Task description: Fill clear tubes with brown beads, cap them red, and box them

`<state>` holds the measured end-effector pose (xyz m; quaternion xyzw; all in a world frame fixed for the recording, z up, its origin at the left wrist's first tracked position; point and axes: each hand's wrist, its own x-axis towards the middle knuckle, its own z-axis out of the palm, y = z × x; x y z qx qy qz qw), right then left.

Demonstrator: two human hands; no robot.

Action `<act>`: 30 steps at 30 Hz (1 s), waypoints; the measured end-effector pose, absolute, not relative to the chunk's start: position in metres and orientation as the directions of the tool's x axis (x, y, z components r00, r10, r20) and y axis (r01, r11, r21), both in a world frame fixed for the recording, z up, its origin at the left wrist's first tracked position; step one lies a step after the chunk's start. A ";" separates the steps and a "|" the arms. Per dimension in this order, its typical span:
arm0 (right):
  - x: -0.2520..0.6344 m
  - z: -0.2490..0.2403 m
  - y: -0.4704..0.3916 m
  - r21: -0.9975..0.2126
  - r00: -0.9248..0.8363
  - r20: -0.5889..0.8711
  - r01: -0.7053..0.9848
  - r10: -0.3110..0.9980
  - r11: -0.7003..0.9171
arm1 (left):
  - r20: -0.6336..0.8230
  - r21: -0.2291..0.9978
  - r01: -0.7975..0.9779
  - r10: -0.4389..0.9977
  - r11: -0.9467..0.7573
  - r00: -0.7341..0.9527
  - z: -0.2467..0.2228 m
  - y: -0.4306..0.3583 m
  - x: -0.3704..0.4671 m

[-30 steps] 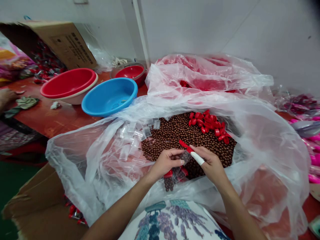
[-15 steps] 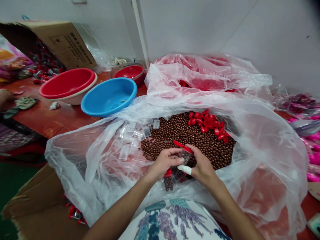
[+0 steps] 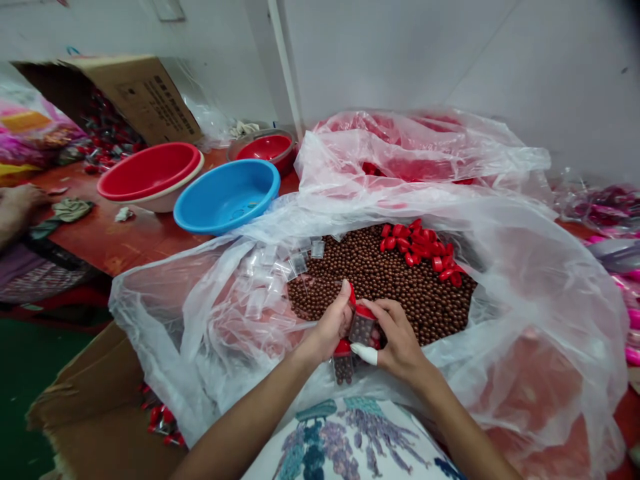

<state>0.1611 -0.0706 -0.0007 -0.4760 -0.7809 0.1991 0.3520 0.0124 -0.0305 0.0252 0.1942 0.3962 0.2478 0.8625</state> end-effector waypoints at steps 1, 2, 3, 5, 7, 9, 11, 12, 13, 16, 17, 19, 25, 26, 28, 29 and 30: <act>0.161 -0.002 -0.071 -0.642 -0.298 0.379 0.598 0.876 0.481 | -0.577 0.521 -0.277 0.572 0.807 0.583 0.026 -0.030 0.012; 0.161 -0.003 -0.071 -0.638 -0.295 0.398 0.592 0.868 0.493 | -0.568 0.509 -0.285 0.566 0.812 0.597 0.027 -0.030 0.012; 0.161 -0.004 -0.070 -0.634 -0.290 0.417 0.587 0.861 0.504 | -0.563 0.495 -0.298 0.562 0.816 0.606 0.029 -0.031 0.012; 0.161 -0.005 -0.070 -0.622 -0.281 0.451 0.582 0.847 0.524 | -0.551 0.467 -0.333 0.564 0.819 0.616 0.031 -0.031 0.012; 0.161 -0.006 -0.071 -0.600 -0.279 0.489 0.580 0.827 0.551 | -0.531 0.453 -0.375 0.582 0.809 0.616 0.033 -0.032 0.011; 0.161 -0.008 -0.071 -0.567 -0.288 0.527 0.581 0.800 0.583 | -0.518 0.437 -0.395 0.585 0.808 0.624 0.033 -0.033 0.011; 0.162 -0.010 -0.071 -0.545 -0.286 0.549 0.590 0.786 0.595 | -0.523 0.432 -0.412 0.595 0.802 0.610 0.031 -0.034 0.011; 0.163 -0.011 -0.071 -0.543 -0.280 0.548 0.597 0.788 0.590 | -0.533 0.442 -0.419 0.608 0.793 0.589 0.030 -0.034 0.012; 0.163 -0.011 -0.071 -0.542 -0.281 0.538 0.606 0.795 0.582 | -0.545 0.460 -0.420 0.622 0.782 0.562 0.028 -0.035 0.013; 0.162 -0.010 -0.071 -0.519 -0.338 0.486 0.630 0.806 0.577 | -0.573 0.539 -0.438 0.694 0.720 0.436 0.021 -0.038 0.017; 0.162 -0.010 -0.071 -0.515 -0.355 0.466 0.636 0.810 0.575 | -0.578 0.562 -0.437 0.711 0.702 0.401 0.019 -0.040 0.019; 0.160 -0.010 -0.072 -0.528 -0.352 0.432 0.648 0.830 0.549 | -0.577 0.606 -0.419 0.736 0.676 0.353 0.015 -0.042 0.022; 0.170 -0.007 -0.067 -0.652 -0.329 0.332 0.597 0.884 0.467 | -0.421 0.808 -0.289 0.846 0.514 0.328 0.007 -0.038 0.016; 0.176 -0.006 -0.064 -0.674 -0.290 0.331 0.593 0.898 0.440 | -0.368 0.847 -0.258 0.863 0.464 0.345 0.007 -0.037 0.013; 0.189 -0.005 -0.056 -0.698 -0.161 0.333 0.621 0.929 0.358 | -0.291 0.896 -0.213 0.877 0.390 0.381 0.008 -0.033 0.007; 0.196 -0.006 -0.052 -0.695 -0.106 0.324 0.648 0.940 0.312 | -0.272 0.906 -0.204 0.880 0.371 0.390 0.009 -0.032 0.004; 0.202 -0.007 -0.048 -0.678 -0.074 0.308 0.682 0.949 0.273 | -0.262 0.910 -0.200 0.879 0.362 0.397 0.010 -0.031 0.002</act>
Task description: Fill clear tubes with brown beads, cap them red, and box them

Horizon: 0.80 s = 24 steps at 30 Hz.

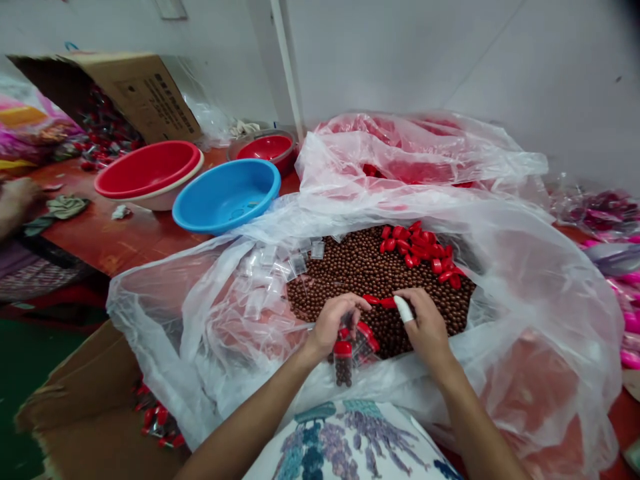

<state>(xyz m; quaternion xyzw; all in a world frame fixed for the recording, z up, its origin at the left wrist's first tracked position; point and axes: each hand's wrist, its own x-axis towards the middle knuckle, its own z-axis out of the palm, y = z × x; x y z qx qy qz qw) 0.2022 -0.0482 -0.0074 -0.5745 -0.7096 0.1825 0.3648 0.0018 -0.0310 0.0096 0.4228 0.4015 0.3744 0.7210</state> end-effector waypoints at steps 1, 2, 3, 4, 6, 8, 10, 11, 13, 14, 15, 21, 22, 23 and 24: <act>0.207 -0.009 -0.045 -0.650 -0.065 0.288 0.720 0.955 0.245 | -0.255 0.911 -0.203 0.879 0.358 0.403 0.011 -0.030 0.000; 0.210 -0.012 -0.041 -0.612 -0.079 0.268 0.756 0.960 0.232 | -0.248 0.911 -0.210 0.880 0.354 0.406 0.012 -0.029 -0.001; 0.211 -0.014 -0.039 -0.569 -0.107 0.253 0.788 0.962 0.237 | -0.242 0.911 -0.220 0.884 0.348 0.400 0.013 -0.029 -0.002; 0.211 -0.016 -0.037 -0.521 -0.139 0.243 0.816 0.960 0.250 | -0.238 0.911 -0.230 0.891 0.343 0.387 0.014 -0.029 -0.002; 0.207 -0.019 -0.035 -0.421 -0.198 0.230 0.863 0.953 0.280 | -0.246 0.907 -0.243 0.902 0.343 0.356 0.015 -0.029 -0.001; 0.201 -0.020 -0.034 -0.343 -0.244 0.200 0.890 0.949 0.301 | -0.274 0.899 -0.247 0.903 0.363 0.332 0.014 -0.029 0.000; 0.199 -0.022 -0.034 -0.319 -0.262 0.164 0.898 0.951 0.302 | -0.306 0.886 -0.245 0.894 0.393 0.327 0.014 -0.030 0.000; 0.199 -0.022 -0.035 -0.320 -0.260 0.153 0.900 0.953 0.297 | -0.319 0.879 -0.247 0.888 0.408 0.330 0.013 -0.030 0.000; 0.201 -0.025 -0.035 -0.317 -0.242 0.147 0.907 0.959 0.277 | -0.340 0.863 -0.254 0.875 0.436 0.346 0.013 -0.031 0.000; 0.203 -0.025 -0.035 -0.316 -0.234 0.147 0.910 0.961 0.270 | -0.347 0.856 -0.259 0.869 0.447 0.354 0.013 -0.031 0.000; 0.205 -0.026 -0.034 -0.323 -0.227 0.148 0.909 0.963 0.264 | -0.353 0.849 -0.264 0.864 0.457 0.360 0.013 -0.031 0.000; 0.191 -0.004 -0.038 -0.752 -0.050 0.210 0.630 0.977 0.194 | -0.370 0.859 -0.202 0.843 0.471 0.391 0.012 -0.035 0.002; 0.185 0.003 -0.041 -0.834 -0.024 0.192 0.523 0.981 0.176 | -0.375 0.864 -0.177 0.837 0.472 0.399 0.012 -0.036 0.003; 0.178 0.009 -0.044 -0.900 -0.020 0.152 0.411 0.988 0.147 | -0.384 0.867 -0.152 0.831 0.474 0.403 0.012 -0.037 0.004; 0.171 0.014 -0.047 -0.940 -0.047 0.119 0.315 0.992 0.127 | -0.393 0.871 -0.125 0.827 0.475 0.402 0.012 -0.038 0.006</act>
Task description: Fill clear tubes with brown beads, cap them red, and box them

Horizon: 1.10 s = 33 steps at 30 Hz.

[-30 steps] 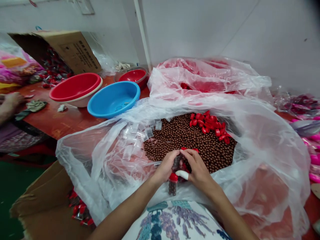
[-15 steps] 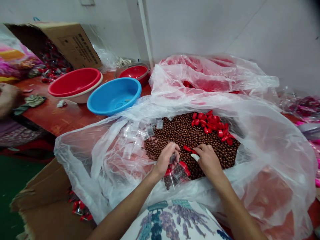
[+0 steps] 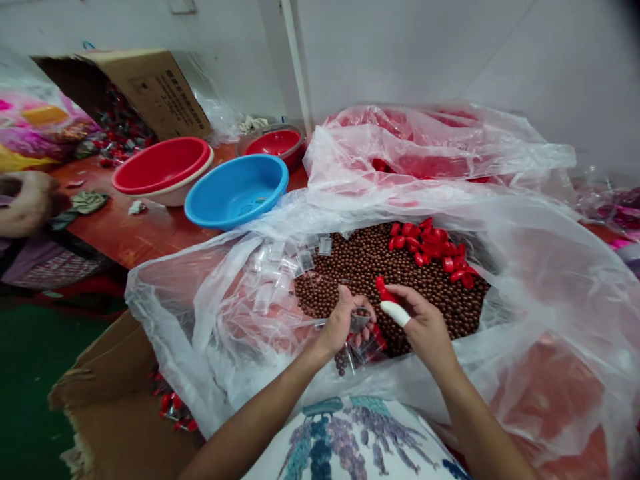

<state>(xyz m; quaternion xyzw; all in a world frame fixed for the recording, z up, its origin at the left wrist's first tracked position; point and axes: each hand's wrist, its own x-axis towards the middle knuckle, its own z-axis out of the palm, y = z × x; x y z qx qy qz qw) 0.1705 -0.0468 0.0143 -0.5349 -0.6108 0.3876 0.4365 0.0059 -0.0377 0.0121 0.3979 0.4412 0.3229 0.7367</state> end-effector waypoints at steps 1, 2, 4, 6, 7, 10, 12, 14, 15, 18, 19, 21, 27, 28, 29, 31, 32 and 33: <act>0.164 0.019 -0.050 -0.960 -0.086 0.103 0.251 0.991 0.121 | -0.401 0.877 -0.096 0.826 0.472 0.395 0.013 -0.039 0.007; 0.159 0.022 -0.053 -0.968 -0.126 0.106 0.214 0.986 0.132 | -0.409 0.882 -0.065 0.828 0.466 0.384 0.014 -0.040 0.008; 0.153 0.023 -0.056 -0.956 -0.190 0.165 0.209 0.968 0.204 | -0.422 0.892 -0.002 0.834 0.452 0.354 0.016 -0.042 0.009; 0.152 0.020 -0.058 -0.920 -0.225 0.248 0.251 0.942 0.302 | -0.438 0.892 0.047 0.835 0.449 0.334 0.018 -0.043 0.008; 0.153 0.018 -0.057 -0.893 -0.243 0.290 0.279 0.926 0.353 | -0.450 0.887 0.060 0.830 0.457 0.329 0.018 -0.044 0.008; 0.157 0.009 -0.056 -0.786 -0.304 0.403 0.370 0.863 0.496 | -0.508 0.849 0.042 0.791 0.527 0.341 0.015 -0.046 0.007; 0.158 0.004 -0.057 -0.712 -0.340 0.458 0.413 0.821 0.568 | -0.546 0.807 -0.010 0.753 0.590 0.369 0.011 -0.047 0.008; 0.157 0.001 -0.058 -0.655 -0.364 0.487 0.449 0.794 0.608 | -0.556 0.770 -0.084 0.729 0.633 0.398 0.009 -0.046 0.010; 0.157 0.001 -0.060 -0.631 -0.376 0.492 0.468 0.785 0.619 | -0.551 0.754 -0.135 0.731 0.643 0.403 0.009 -0.045 0.012; 0.154 0.002 -0.065 -0.554 -0.416 0.463 0.554 0.783 0.621 | -0.540 0.706 -0.305 0.764 0.639 0.352 0.012 -0.040 0.014; 0.153 0.003 -0.067 -0.528 -0.422 0.449 0.586 0.788 0.615 | -0.545 0.694 -0.342 0.773 0.633 0.325 0.013 -0.039 0.015; 0.152 0.006 -0.069 -0.492 -0.415 0.430 0.637 0.802 0.593 | -0.553 0.688 -0.365 0.779 0.627 0.295 0.016 -0.037 0.016; 0.149 0.014 -0.070 -0.434 -0.452 0.410 0.667 0.792 0.605 | -0.557 0.632 -0.383 0.739 0.674 0.380 0.021 -0.041 0.018; 0.149 0.014 -0.070 -0.427 -0.451 0.421 0.667 0.787 0.611 | -0.550 0.620 -0.398 0.736 0.676 0.394 0.022 -0.041 0.017; 0.149 0.015 -0.069 -0.420 -0.447 0.437 0.666 0.781 0.616 | -0.542 0.610 -0.405 0.732 0.681 0.412 0.023 -0.042 0.017; 0.149 0.014 -0.070 -0.402 -0.439 0.471 0.666 0.765 0.629 | -0.529 0.601 -0.388 0.712 0.698 0.462 0.025 -0.043 0.016; 0.149 0.013 -0.070 -0.393 -0.438 0.482 0.665 0.758 0.635 | -0.523 0.599 -0.370 0.696 0.711 0.491 0.025 -0.043 0.015; 0.149 0.011 -0.071 -0.384 -0.439 0.491 0.666 0.752 0.639 | -0.519 0.597 -0.347 0.678 0.723 0.520 0.024 -0.044 0.015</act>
